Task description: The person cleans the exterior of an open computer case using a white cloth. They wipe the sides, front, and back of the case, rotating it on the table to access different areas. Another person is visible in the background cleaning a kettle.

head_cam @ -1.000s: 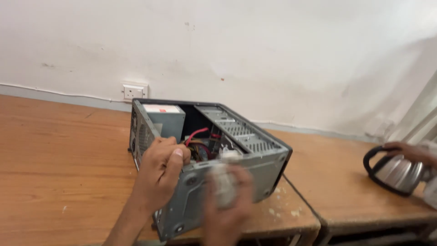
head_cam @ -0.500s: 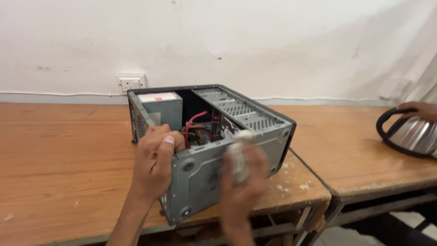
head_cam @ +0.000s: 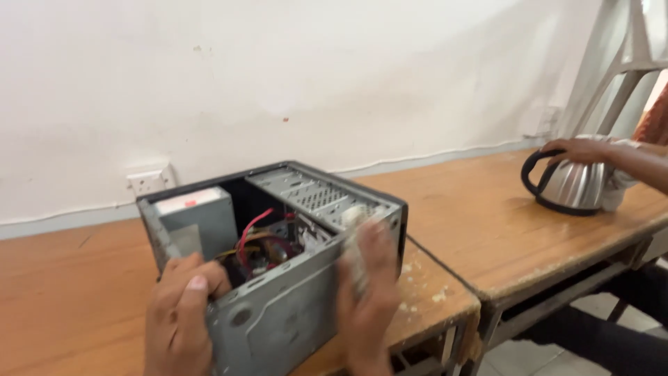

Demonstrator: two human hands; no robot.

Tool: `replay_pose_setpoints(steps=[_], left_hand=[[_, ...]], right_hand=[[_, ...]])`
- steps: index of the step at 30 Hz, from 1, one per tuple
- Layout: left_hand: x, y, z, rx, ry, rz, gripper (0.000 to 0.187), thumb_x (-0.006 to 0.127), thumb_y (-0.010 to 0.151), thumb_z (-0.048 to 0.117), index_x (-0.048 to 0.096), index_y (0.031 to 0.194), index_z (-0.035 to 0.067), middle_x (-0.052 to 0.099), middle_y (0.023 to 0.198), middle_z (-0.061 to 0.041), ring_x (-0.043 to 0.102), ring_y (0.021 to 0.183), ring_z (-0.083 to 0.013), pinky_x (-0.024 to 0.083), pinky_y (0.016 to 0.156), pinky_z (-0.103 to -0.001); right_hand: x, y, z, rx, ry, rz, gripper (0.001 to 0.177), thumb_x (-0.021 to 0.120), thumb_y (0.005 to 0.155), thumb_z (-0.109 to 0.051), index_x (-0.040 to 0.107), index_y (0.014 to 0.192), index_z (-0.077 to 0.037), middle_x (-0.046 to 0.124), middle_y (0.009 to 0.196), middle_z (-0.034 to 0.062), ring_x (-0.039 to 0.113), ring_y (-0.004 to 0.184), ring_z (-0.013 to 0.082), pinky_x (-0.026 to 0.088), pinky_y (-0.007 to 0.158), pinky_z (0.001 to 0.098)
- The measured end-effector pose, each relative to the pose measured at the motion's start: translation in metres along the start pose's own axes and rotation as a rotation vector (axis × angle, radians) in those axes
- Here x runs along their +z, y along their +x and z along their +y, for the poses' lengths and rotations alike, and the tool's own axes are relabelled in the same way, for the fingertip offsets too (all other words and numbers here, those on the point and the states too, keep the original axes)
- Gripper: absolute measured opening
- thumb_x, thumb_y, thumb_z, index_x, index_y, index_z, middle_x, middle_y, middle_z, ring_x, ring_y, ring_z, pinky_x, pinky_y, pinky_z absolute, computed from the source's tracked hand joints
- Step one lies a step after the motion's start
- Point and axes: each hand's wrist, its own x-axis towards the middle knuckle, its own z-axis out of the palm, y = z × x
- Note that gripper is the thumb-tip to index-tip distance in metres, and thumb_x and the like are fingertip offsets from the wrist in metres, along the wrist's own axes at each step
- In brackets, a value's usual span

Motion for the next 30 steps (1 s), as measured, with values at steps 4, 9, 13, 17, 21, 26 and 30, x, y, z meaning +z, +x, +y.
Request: replay_pose_setpoints(steps=[4, 9, 13, 17, 21, 26, 30], left_hand=[[0.000, -0.001, -0.003, -0.010, -0.013, -0.015, 0.035, 0.037, 0.093, 0.019, 0.051, 0.065, 0.006, 0.044, 0.064, -0.007, 0.042, 0.070, -0.0230, 0.035, 0.075, -0.036], [-0.004, 0.000, 0.001, 0.011, 0.011, -0.045, 0.034, 0.036, 0.095, 0.018, 0.053, 0.068, 0.006, 0.044, 0.066, -0.007, 0.043, 0.071, -0.0228, 0.036, 0.076, -0.036], [0.001, -0.002, 0.003, -0.053, -0.004, 0.007, 0.034, 0.036, 0.095, 0.018, 0.055, 0.070, 0.005, 0.043, 0.066, -0.008, 0.042, 0.075, -0.0237, 0.036, 0.074, -0.036], [-0.003, -0.002, 0.006, -0.017, 0.022, -0.028, 0.035, 0.036, 0.097, 0.019, 0.049, 0.068, 0.004, 0.041, 0.068, -0.009, 0.041, 0.072, -0.0236, 0.036, 0.077, -0.036], [-0.003, 0.000, 0.005, 0.031, -0.010, -0.050, 0.035, 0.036, 0.100, 0.019, 0.047, 0.070, 0.004, 0.041, 0.067, -0.008, 0.040, 0.070, -0.0226, 0.035, 0.081, -0.038], [0.000, 0.000, 0.007, -0.003, -0.008, -0.027, 0.034, 0.037, 0.098, 0.018, 0.048, 0.069, 0.003, 0.041, 0.067, -0.008, 0.040, 0.072, -0.0233, 0.034, 0.076, -0.037], [-0.002, -0.001, 0.009, -0.010, -0.006, -0.032, 0.036, 0.037, 0.098, 0.018, 0.048, 0.068, 0.003, 0.041, 0.066, -0.009, 0.040, 0.071, -0.0232, 0.035, 0.077, -0.037]], right_hand=[[0.007, -0.061, -0.029, -0.255, 0.022, -0.108, 0.039, 0.057, 0.101, -0.005, 0.059, 0.138, 0.002, 0.062, 0.142, 0.0224, 0.059, 0.137, 0.0382, 0.047, 0.114, 0.0463], [-0.002, -0.055, -0.030, -0.502, -0.001, -0.224, 0.033, 0.050, 0.110, -0.009, 0.055, 0.141, -0.002, 0.063, 0.141, 0.0177, 0.063, 0.132, 0.0370, 0.053, 0.108, 0.0415], [-0.003, -0.004, 0.020, 0.134, 0.113, -0.151, 0.044, 0.043, 0.108, -0.020, 0.051, 0.150, -0.008, 0.060, 0.148, 0.0134, 0.070, 0.122, 0.0303, 0.058, 0.095, 0.0380], [0.000, 0.036, 0.063, 0.184, 0.004, -0.028, 0.045, 0.053, 0.109, -0.025, 0.053, 0.149, -0.005, 0.062, 0.144, 0.0204, 0.071, 0.120, 0.0310, 0.059, 0.092, 0.0397], [-0.007, 0.042, 0.049, 0.310, 0.080, -0.047, 0.049, 0.053, 0.107, -0.028, 0.050, 0.150, -0.005, 0.069, 0.134, 0.0204, 0.074, 0.114, 0.0260, 0.058, 0.088, 0.0379], [-0.028, -0.003, 0.059, 0.552, -0.022, -0.158, 0.048, 0.056, 0.103, -0.028, 0.055, 0.146, -0.007, 0.075, 0.115, 0.0205, 0.075, 0.104, 0.0219, 0.057, 0.085, 0.0371], [-0.034, 0.019, 0.037, 0.852, -0.086, -0.235, 0.044, 0.058, 0.100, -0.028, 0.063, 0.142, -0.014, 0.082, 0.101, 0.0184, 0.076, 0.088, 0.0237, 0.058, 0.077, 0.0370]])
